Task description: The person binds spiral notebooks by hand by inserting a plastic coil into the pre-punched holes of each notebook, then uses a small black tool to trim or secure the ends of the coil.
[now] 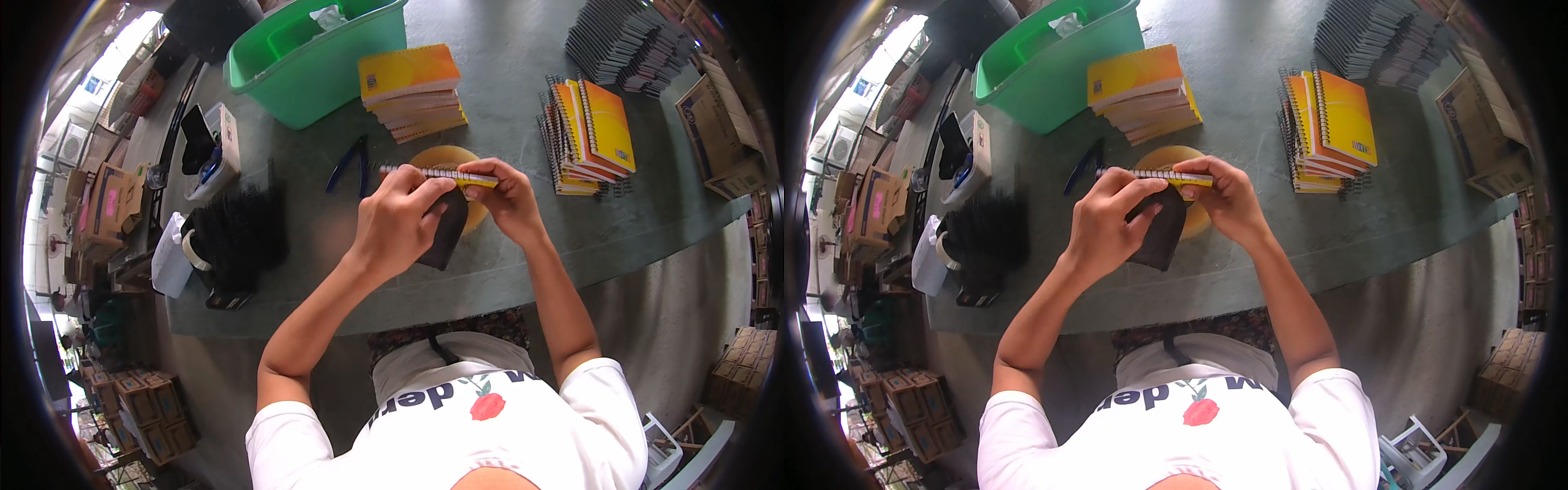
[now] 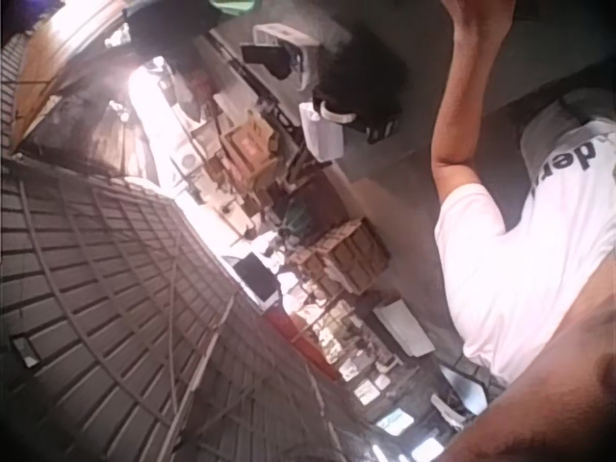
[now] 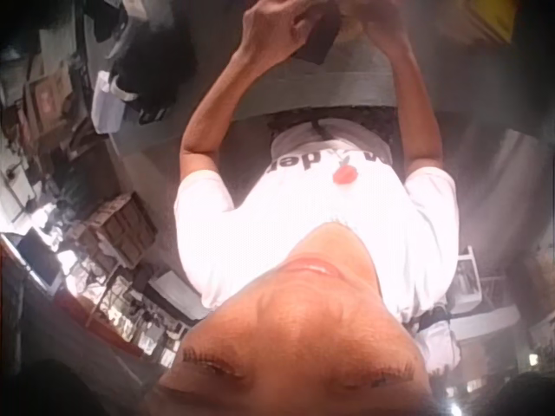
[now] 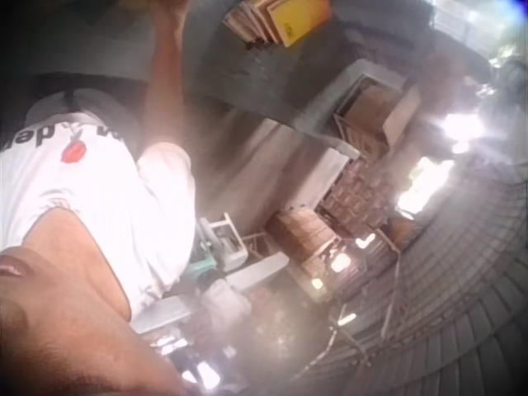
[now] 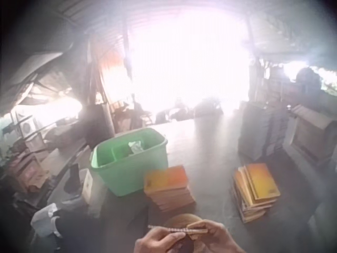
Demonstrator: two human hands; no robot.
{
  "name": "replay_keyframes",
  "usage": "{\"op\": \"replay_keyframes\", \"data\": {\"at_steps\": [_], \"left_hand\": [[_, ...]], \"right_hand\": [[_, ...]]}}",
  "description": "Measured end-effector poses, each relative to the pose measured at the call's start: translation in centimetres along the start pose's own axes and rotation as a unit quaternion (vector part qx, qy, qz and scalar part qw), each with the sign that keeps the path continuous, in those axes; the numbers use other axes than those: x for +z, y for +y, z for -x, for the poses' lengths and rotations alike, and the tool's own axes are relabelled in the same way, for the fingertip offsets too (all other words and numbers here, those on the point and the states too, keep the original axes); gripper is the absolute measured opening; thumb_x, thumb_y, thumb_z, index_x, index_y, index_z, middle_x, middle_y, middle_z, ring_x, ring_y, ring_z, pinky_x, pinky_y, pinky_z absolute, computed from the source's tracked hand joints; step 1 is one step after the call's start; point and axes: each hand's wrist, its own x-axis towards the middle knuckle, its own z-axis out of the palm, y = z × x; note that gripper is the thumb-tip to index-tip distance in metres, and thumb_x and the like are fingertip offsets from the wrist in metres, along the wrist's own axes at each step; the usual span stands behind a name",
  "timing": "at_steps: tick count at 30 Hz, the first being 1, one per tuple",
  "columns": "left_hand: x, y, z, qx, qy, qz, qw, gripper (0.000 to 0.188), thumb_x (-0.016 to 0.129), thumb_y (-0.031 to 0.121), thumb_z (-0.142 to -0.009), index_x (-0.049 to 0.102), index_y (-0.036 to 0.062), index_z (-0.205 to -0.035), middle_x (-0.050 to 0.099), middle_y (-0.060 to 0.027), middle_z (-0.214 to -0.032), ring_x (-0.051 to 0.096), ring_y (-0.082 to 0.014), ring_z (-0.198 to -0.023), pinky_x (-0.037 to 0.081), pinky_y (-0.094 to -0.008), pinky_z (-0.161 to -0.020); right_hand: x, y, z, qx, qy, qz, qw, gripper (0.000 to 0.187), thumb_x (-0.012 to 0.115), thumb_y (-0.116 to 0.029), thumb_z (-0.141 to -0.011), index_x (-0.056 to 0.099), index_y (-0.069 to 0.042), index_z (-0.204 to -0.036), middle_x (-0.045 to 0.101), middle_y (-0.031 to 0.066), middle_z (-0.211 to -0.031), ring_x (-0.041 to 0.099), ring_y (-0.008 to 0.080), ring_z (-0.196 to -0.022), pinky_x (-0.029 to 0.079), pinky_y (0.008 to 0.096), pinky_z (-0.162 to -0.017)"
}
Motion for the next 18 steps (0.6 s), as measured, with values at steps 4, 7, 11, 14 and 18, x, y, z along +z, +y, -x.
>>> {"op": "replay_keyframes", "data": {"at_steps": [4,7,11,14,18], "left_hand": [[-0.7,0.3,-1.9,0.039,0.120,-0.026,0.992,0.028,0.070,0.005,-0.074,0.067,0.0130,-0.101,0.058,-0.0063,-0.083,0.061,-0.0244,-0.080,0.052,-0.0377,-0.065],[0.2,1.4,-0.6,-0.042,-0.080,0.016,0.996,0.027,0.070,-0.001,-0.076,0.067,0.0086,-0.101,0.062,-0.0068,-0.094,0.062,-0.0240,-0.083,0.051,-0.0337,-0.072],[-0.3,0.7,-3.0,-0.018,0.121,0.018,0.992,0.028,0.070,0.001,-0.076,0.067,0.0103,-0.103,0.060,-0.0092,-0.095,0.062,-0.0292,-0.084,0.051,-0.0367,-0.074],[1.7,0.9,1.8,0.001,-0.141,0.053,0.989,0.024,0.067,0.008,-0.079,0.065,0.0103,-0.103,0.059,-0.0099,-0.094,0.060,-0.0287,-0.081,0.052,-0.0406,-0.070],[3.6,0.0,6.8,-0.032,-0.175,0.062,0.982,0.023,0.069,0.015,-0.080,0.065,0.0101,-0.101,0.060,-0.0105,-0.098,0.060,-0.0298,-0.083,0.051,-0.0399,-0.071]], "right_hand": [[-0.2,-0.5,0.3,0.006,-0.013,0.036,0.999,0.029,0.055,0.009,-0.087,0.059,0.001,-0.114,0.063,0.0053,-0.109,0.059,0.0093,-0.099,0.048,0.0229,-0.088],[-0.3,-0.6,0.1,0.015,-0.005,0.027,1.000,0.031,0.055,0.008,-0.088,0.058,0.002,-0.118,0.063,0.0062,-0.111,0.059,0.0099,-0.102,0.048,0.0241,-0.090],[-0.3,-0.2,0.4,-0.018,-0.011,0.076,0.997,0.032,0.055,0.007,-0.088,0.057,0.002,-0.120,0.063,0.0070,-0.113,0.059,0.0109,-0.104,0.048,0.0251,-0.091],[-0.4,-0.4,-0.1,-0.034,-0.001,0.077,0.996,0.030,0.056,0.006,-0.088,0.059,0.002,-0.118,0.064,0.0069,-0.112,0.059,0.0115,-0.103,0.048,0.0253,-0.090],[-0.4,0.6,-0.2,-0.027,-0.035,0.006,0.999,0.026,0.056,0.006,-0.089,0.062,0.002,-0.113,0.065,0.0086,-0.113,0.059,0.0130,-0.104,0.047,0.0259,-0.091]]}}
